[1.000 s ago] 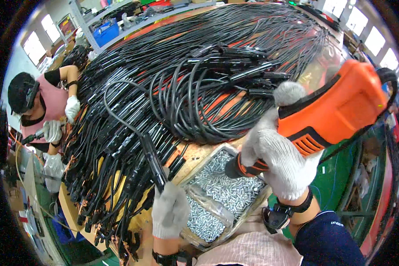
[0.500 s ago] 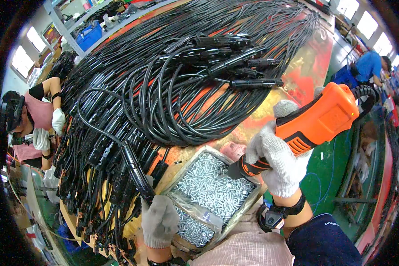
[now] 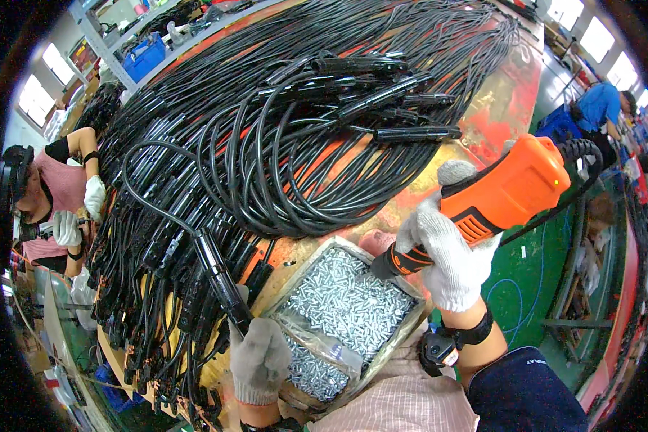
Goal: The person is assembling electrical cable harnesses by attaching connectors and using an electric screwdriver.
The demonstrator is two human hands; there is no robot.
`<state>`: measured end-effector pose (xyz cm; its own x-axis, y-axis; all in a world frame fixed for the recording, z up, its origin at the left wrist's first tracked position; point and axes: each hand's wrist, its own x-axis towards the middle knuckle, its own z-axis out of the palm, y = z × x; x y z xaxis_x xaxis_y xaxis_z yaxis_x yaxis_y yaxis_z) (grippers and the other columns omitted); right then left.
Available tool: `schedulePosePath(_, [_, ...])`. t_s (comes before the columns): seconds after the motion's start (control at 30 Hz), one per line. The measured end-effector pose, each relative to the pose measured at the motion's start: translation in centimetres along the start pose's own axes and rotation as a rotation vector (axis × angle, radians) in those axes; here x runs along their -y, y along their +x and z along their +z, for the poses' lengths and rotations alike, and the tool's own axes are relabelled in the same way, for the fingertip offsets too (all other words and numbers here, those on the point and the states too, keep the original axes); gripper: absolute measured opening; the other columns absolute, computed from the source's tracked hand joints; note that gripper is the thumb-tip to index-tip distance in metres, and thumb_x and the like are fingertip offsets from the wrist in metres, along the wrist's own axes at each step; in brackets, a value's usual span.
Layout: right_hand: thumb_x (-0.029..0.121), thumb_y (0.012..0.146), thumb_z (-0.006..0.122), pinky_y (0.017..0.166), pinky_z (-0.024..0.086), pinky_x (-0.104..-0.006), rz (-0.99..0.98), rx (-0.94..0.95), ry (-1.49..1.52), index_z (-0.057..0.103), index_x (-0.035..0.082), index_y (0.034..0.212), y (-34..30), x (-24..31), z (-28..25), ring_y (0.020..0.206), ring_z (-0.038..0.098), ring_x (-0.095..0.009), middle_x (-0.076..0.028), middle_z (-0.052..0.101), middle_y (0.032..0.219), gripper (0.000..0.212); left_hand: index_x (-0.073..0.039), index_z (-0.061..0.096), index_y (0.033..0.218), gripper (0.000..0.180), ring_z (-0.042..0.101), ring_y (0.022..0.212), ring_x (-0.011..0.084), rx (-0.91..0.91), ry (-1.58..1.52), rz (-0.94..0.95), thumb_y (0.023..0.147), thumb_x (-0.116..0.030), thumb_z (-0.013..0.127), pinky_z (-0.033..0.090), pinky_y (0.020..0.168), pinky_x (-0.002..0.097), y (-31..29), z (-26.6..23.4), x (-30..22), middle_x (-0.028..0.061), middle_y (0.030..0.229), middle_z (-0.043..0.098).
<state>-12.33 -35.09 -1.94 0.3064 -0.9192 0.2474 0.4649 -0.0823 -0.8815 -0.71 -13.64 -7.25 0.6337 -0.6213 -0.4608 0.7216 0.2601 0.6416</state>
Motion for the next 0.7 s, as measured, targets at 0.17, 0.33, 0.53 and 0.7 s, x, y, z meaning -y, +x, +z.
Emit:
schedulePosePath(0.17, [0.003,0.083,0.057,0.047,0.043,-0.027,-0.069,0.016,0.071,0.024,0.011,0.146,1.0,0.5,-0.1,0.057,0.046,-0.011,-0.008,0.056,0.1,0.071,-0.014,0.024,0.141,0.067,0.043,0.041,0.0101,-0.092,0.021,-0.031,0.084,0.006,0.053,0.034,0.035,0.0236,-0.1,0.7,-0.4,0.0023,0.061,0.047])
schedulePosePath(0.33, [0.008,0.084,0.059,0.054,0.043,-0.027,-0.027,-0.072,0.266,0.054,-0.002,0.098,2.9,1.3,-0.7,0.061,0.044,-0.011,-0.003,0.047,0.071,0.018,-0.013,0.025,0.137,0.071,0.047,0.045,0.0097,-0.101,0.167,-0.023,0.079,0.008,0.06,0.038,0.037,0.0223,-0.4,1.0,-0.6,0.002,0.07,0.051])
schedulePosePath(0.53, [0.004,0.09,0.057,0.056,0.043,-0.0226,0.118,0.039,0.635,0.05,0.0,0.118,3.1,1.7,3.6,0.062,0.042,-0.008,0.001,0.044,0.07,0.029,-0.015,0.033,0.132,0.062,0.048,0.055,0.0068,-0.104,0.125,0.016,0.08,0.01,0.056,0.039,0.043,0.0218,-0.6,1.1,-0.7,-0.0003,0.081,0.051])
schedulePosePath(0.7, [0.006,0.091,0.057,0.056,0.044,-0.0236,0.239,0.089,0.744,0.051,0.001,0.118,0.7,0.7,8.2,0.06,0.043,-0.009,0.001,0.044,0.07,0.028,-0.016,0.03,0.131,0.062,0.049,0.058,0.0069,-0.026,0.009,-0.054,0.082,0.005,0.063,0.04,0.045,0.0217,-0.7,0.2,-0.7,-0.0019,0.079,0.047])
